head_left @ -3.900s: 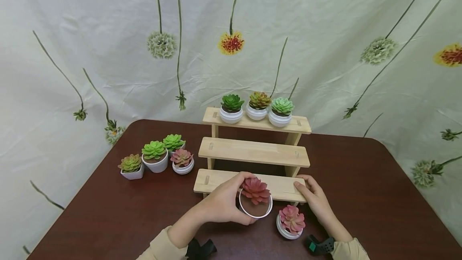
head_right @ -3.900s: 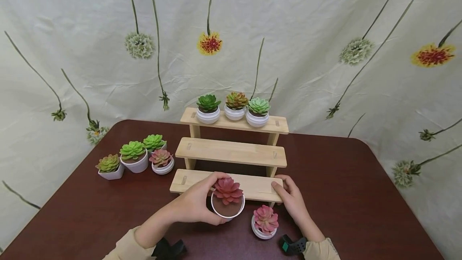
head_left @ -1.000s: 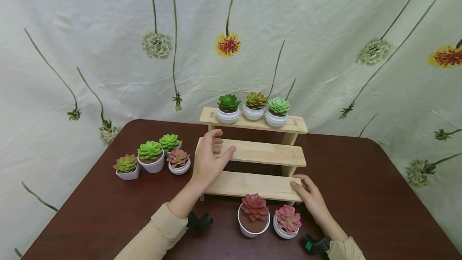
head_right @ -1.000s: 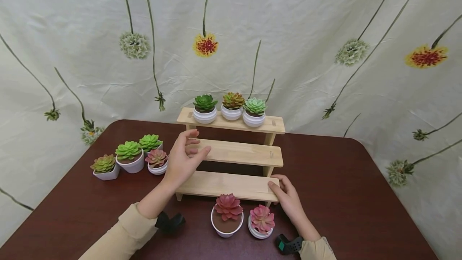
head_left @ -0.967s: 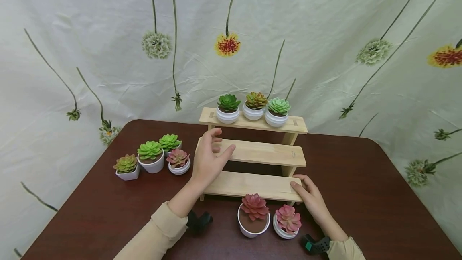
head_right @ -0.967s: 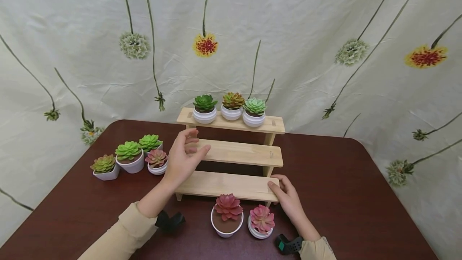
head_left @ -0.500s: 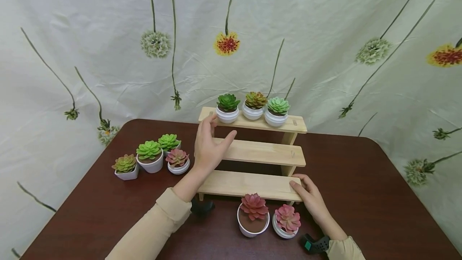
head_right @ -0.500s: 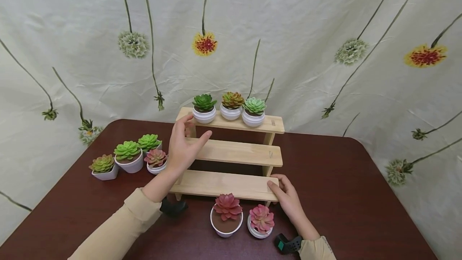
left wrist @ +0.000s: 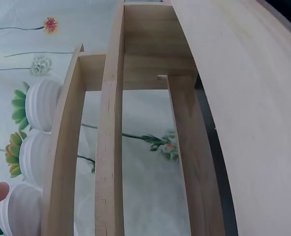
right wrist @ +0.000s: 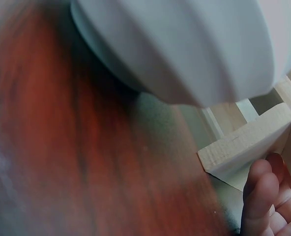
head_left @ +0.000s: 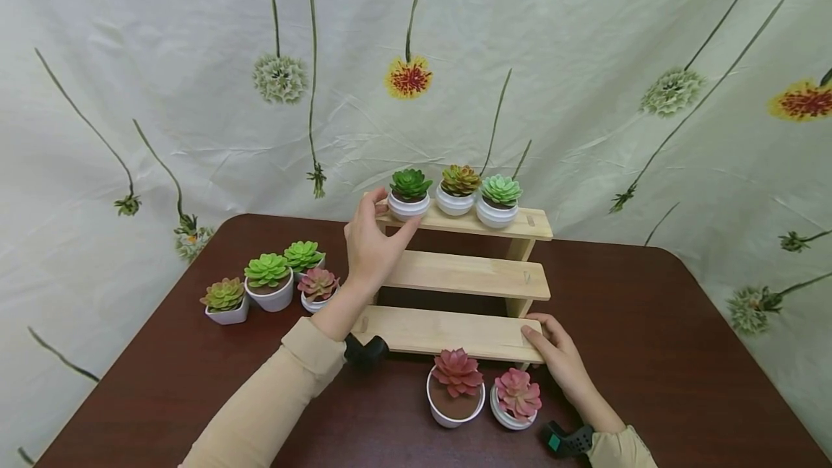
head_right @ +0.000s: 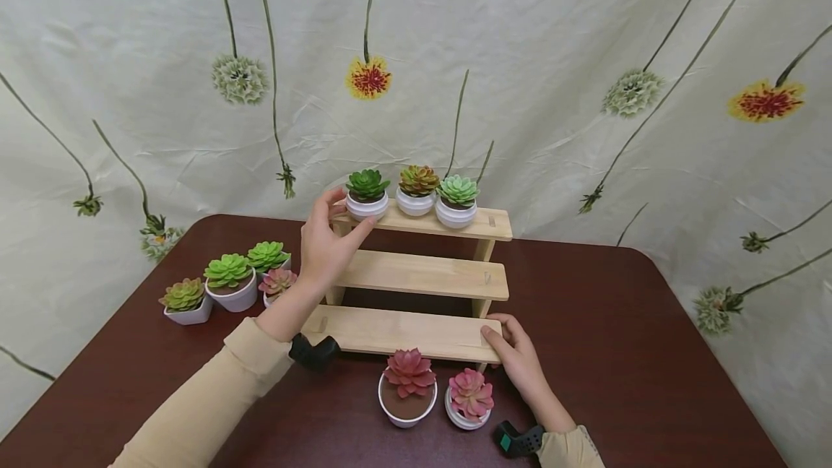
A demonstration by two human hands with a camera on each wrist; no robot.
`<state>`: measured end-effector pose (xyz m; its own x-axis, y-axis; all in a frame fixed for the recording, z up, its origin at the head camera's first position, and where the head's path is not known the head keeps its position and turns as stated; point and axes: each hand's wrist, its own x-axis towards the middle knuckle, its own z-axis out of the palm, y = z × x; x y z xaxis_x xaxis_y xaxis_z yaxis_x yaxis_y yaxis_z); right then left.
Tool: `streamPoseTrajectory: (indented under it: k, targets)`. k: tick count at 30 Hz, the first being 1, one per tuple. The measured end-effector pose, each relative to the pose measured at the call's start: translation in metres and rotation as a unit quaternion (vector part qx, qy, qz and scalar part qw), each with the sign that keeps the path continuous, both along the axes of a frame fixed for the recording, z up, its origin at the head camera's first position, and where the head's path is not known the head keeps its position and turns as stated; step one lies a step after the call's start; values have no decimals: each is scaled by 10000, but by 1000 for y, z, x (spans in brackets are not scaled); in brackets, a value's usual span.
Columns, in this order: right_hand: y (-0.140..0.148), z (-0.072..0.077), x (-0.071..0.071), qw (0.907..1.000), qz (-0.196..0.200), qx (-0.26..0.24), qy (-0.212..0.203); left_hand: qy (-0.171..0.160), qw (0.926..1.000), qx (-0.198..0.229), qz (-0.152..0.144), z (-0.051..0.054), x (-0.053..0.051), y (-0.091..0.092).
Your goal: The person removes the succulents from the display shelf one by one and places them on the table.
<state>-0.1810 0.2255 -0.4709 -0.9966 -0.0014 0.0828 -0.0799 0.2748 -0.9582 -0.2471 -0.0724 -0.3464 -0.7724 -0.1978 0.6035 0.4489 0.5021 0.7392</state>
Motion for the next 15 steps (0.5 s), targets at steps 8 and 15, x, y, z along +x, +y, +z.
streamPoseTrajectory:
  k: [8, 15]
  targets:
    - [0, 0, 0, 10000, -9, -28, -39, -292, 9995, -99, -5, 7, -5, 0]
    - [-1, 2, 2, 10000, 32, -81, -32, -529, 9986, -81, -28, 12, -9, 0]
